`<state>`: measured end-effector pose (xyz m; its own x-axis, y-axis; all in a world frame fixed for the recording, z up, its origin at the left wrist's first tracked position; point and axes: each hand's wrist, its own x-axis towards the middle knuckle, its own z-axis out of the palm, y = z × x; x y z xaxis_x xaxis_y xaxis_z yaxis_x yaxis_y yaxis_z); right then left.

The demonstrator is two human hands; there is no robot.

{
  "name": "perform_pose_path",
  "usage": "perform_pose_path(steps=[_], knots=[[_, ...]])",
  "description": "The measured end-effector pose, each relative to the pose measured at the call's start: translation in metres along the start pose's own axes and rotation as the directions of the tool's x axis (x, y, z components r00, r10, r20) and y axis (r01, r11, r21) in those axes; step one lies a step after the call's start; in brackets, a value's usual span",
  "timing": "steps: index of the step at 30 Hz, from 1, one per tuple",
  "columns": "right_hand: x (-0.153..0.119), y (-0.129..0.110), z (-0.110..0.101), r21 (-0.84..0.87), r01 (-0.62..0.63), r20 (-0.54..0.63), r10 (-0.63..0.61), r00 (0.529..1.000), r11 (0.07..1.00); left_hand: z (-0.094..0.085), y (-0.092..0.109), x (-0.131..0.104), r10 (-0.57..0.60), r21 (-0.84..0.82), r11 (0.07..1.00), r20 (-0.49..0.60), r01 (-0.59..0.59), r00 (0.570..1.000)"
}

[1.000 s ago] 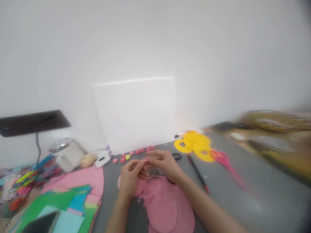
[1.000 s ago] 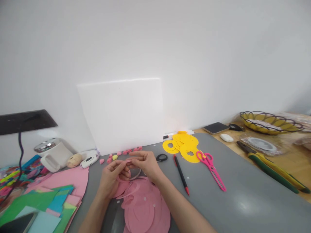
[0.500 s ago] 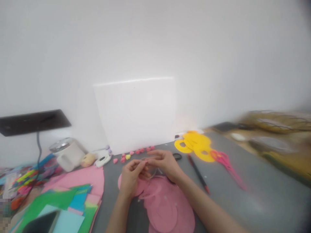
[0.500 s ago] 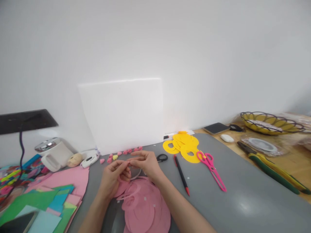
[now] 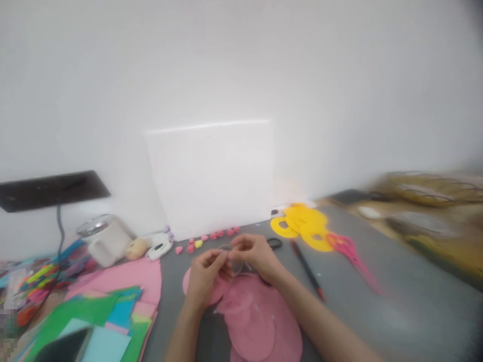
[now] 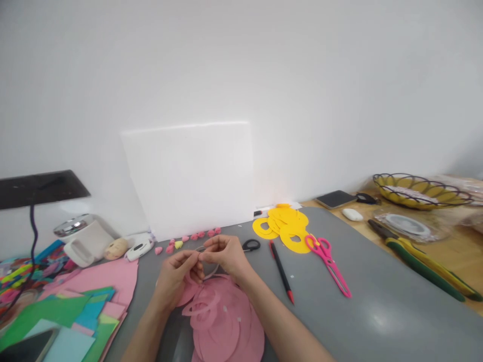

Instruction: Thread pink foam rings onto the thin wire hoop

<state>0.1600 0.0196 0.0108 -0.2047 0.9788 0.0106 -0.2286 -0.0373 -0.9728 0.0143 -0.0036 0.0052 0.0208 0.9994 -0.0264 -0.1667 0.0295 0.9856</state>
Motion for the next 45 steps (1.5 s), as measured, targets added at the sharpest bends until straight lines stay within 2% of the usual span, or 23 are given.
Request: perform_pose_path(steps=[5, 8, 19, 26, 31, 35, 38, 41, 43, 45], knots=[[0.0, 0.001, -0.001, 0.005, -0.006, 0.094, 0.006, 0.996, 1.0, -0.003, 0.0, -0.002, 0.021, 0.059, 0.998, 0.113, -0.027, 0.993], [0.0, 0.003, -0.002, 0.008, -0.024, 0.153, 0.022, 0.988, 1.0, -0.004, 0.0, -0.003, 0.01, 0.076, 0.997, 0.145, -0.021, 0.989], [-0.003, -0.002, -0.004, -0.058, -0.001, 0.327, 0.02, 0.945, 0.998, -0.004, 0.002, -0.007, -0.065, 0.038, 0.998, 0.232, 0.058, 0.97], [-0.006, -0.005, -0.002, -0.113, 0.018, 0.435, 0.033, 0.9, 0.993, -0.004, 0.001, -0.011, -0.14, 0.024, 0.99, 0.345, 0.14, 0.928], [-0.007, -0.004, -0.002, -0.144, 0.047, 0.461, 0.025, 0.887, 0.989, -0.005, 0.003, -0.011, -0.156, 0.063, 0.988, 0.339, 0.143, 0.928], [-0.005, 0.002, 0.001, -0.14, 0.071, 0.419, -0.006, 0.908, 0.988, -0.005, -0.001, -0.009, -0.147, 0.05, 0.989, 0.337, 0.138, 0.93], [-0.004, 0.003, 0.001, -0.053, 0.072, 0.374, -0.047, 0.926, 0.996, -0.004, -0.001, -0.008, -0.128, -0.024, 0.99, 0.283, 0.141, 0.951], [-0.004, 0.0, 0.0, 0.054, 0.024, 0.411, -0.044, 0.911, 0.998, -0.002, 0.003, -0.007, -0.062, -0.125, 0.988, 0.185, 0.086, 0.981], [-0.004, -0.003, -0.001, 0.068, 0.005, 0.427, -0.034, 0.903, 0.998, -0.002, 0.005, -0.006, -0.015, -0.129, 0.991, 0.133, 0.032, 0.991], [-0.005, -0.004, 0.0, 0.047, 0.03, 0.391, -0.046, 0.919, 0.998, -0.004, 0.003, -0.004, 0.012, -0.101, 0.995, 0.106, -0.001, 0.994]])
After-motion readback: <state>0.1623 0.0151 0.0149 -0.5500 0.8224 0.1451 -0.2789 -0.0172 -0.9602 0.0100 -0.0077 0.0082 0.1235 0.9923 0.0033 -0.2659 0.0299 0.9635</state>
